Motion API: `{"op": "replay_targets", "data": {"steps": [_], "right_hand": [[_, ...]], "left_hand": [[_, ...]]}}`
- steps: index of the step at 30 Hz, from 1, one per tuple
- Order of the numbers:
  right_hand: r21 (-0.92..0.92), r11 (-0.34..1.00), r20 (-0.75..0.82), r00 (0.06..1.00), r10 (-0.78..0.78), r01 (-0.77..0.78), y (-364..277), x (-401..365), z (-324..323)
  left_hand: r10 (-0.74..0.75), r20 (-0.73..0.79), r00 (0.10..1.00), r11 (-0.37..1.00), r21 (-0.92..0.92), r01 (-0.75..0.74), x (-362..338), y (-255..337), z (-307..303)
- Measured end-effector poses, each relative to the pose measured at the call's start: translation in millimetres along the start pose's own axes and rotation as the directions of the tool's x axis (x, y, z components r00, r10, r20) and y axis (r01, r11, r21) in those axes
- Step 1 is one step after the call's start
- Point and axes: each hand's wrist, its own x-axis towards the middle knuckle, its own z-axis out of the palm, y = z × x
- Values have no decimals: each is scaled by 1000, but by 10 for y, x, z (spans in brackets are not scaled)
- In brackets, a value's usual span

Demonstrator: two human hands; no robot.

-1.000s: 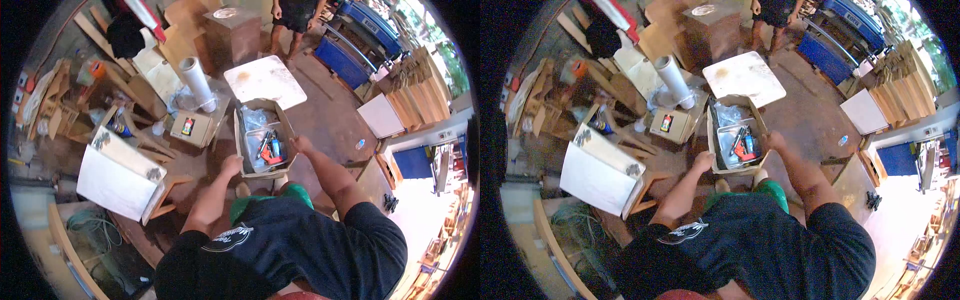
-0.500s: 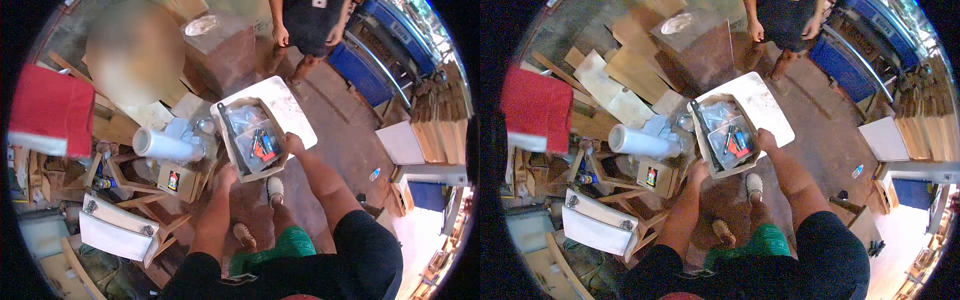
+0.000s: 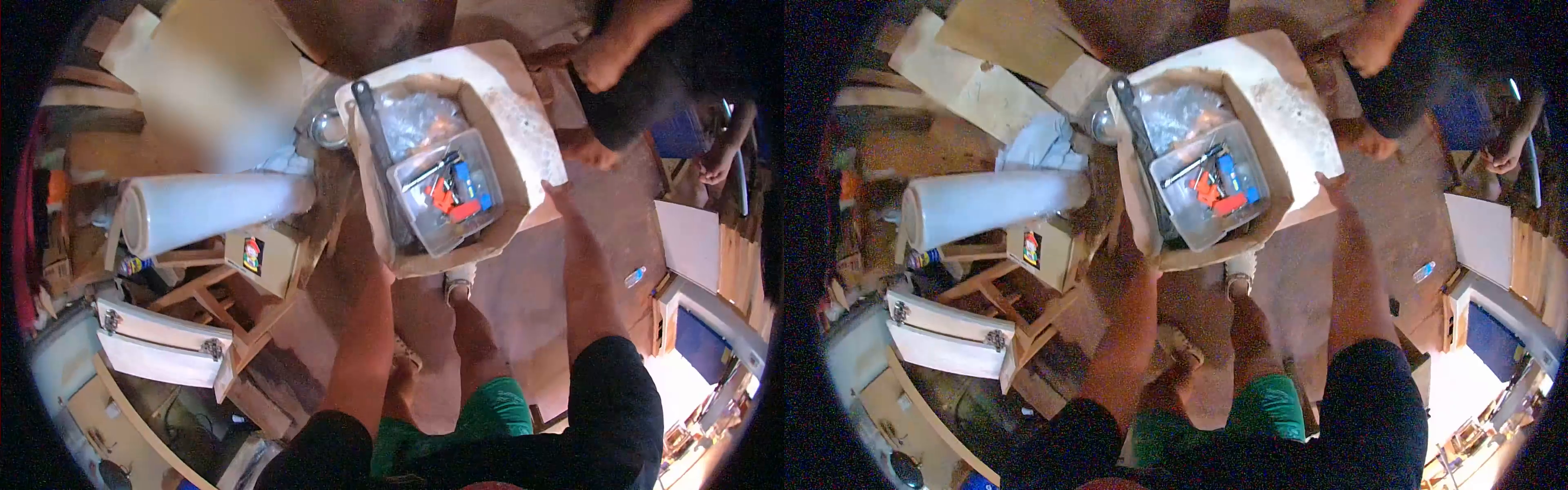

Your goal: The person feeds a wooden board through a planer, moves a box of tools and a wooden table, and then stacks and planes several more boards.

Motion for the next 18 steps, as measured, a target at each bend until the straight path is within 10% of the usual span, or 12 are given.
{"op": "replay_targets", "data": {"steps": [5, 6, 9, 11, 14, 15, 18], "right_hand": [[-106, 991, -39, 997, 73, -77, -350, -865, -52], [-83, 992, -26, 996, 89, -91, -337, -1114, 9], [-1, 994, -20, 994, 112, -112, -214, -1595, 286], [-181, 885, 72, 892, 446, -429, 78, -1901, 605], [-122, 990, -306, 952, 29, -70, 447, -2621, 1160], [31, 939, -45, 938, 343, -342, -382, -3137, 841], [146, 978, -217, 959, 180, -151, -25, -3863, 1368]], "left_hand": [[-93, -186, 978, 995, 6, 96, 274, 56, -247], [318, 60, 946, 932, -200, -301, 333, -40, -479], [297, 90, 951, 945, -168, -279, 271, 107, -685], [277, 122, 953, 957, -129, -261, 238, 168, -898], [284, 163, 945, 958, -99, -270, 150, 202, -1305], [290, 169, 942, 956, -90, -279, 118, 182, -1515], [332, 187, 925, 943, -79, -322, -65, 182, -2138]]}}
